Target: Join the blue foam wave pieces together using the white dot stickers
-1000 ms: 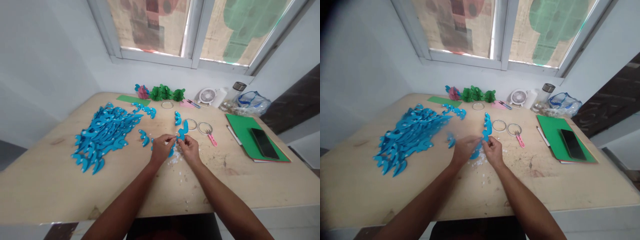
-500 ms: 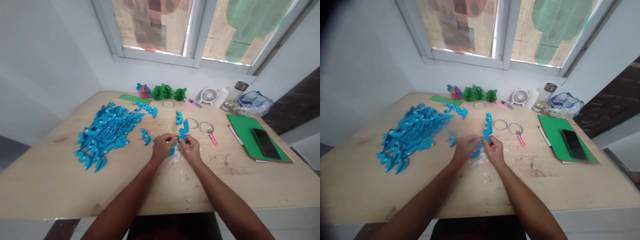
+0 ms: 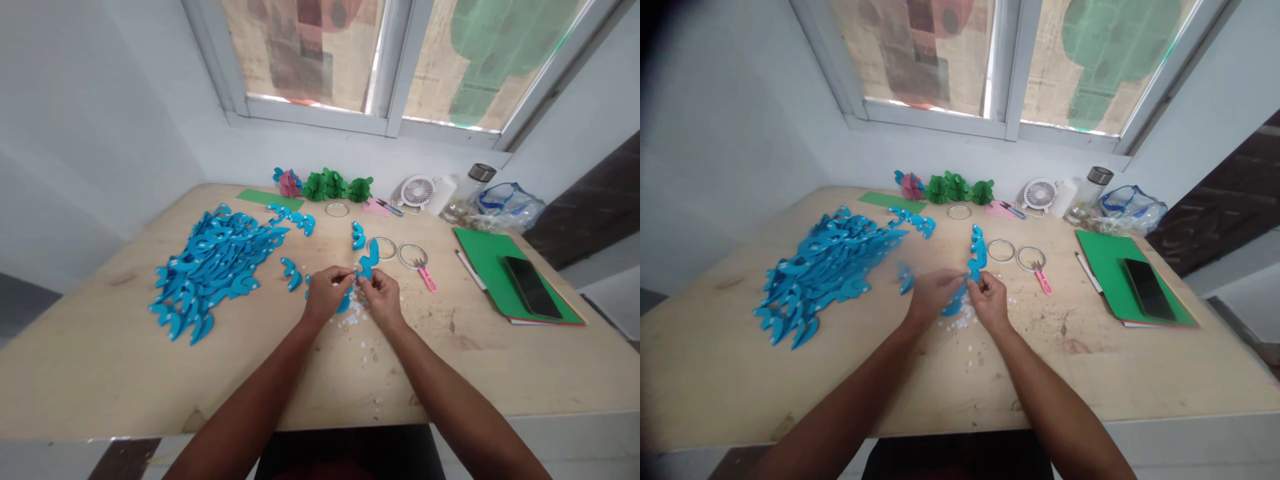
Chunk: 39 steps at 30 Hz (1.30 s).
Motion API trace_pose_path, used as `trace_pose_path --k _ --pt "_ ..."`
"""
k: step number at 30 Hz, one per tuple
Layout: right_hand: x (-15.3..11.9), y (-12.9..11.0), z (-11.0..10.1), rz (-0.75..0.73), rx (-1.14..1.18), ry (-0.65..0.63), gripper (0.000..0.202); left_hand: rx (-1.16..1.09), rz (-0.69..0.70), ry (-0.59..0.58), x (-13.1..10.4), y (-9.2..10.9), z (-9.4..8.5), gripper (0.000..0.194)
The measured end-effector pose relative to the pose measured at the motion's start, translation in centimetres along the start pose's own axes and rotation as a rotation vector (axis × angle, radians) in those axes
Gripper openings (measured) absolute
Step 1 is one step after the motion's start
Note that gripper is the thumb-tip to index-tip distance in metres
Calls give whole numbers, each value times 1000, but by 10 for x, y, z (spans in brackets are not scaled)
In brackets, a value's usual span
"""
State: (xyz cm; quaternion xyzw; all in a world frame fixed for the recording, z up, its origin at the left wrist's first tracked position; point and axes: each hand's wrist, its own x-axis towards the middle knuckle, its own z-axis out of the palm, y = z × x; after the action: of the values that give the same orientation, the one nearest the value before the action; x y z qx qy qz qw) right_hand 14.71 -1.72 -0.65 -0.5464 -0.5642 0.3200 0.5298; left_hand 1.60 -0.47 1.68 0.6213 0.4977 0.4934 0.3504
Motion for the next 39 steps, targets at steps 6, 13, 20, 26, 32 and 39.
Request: trace_pose_path --k 6,13,20,26,32,39 --pt "0 0 0 7 -2 16 22 36 24 -15 0 -1 0 13" --pt "2 0 1 36 36 12 23 147 97 -29 1 -6 3 16" --pt "2 0 1 49 54 11 23 147 97 -19 1 -7 3 17" --pt "2 0 0 69 79 -5 24 2 -76 11 2 -6 2 16" --pt "3 1 -1 110 159 -3 24 -189 -203 70 4 -1 0 12" --pt "8 2 -3 149 184 49 26 -115 -102 95 8 -10 -4 15"
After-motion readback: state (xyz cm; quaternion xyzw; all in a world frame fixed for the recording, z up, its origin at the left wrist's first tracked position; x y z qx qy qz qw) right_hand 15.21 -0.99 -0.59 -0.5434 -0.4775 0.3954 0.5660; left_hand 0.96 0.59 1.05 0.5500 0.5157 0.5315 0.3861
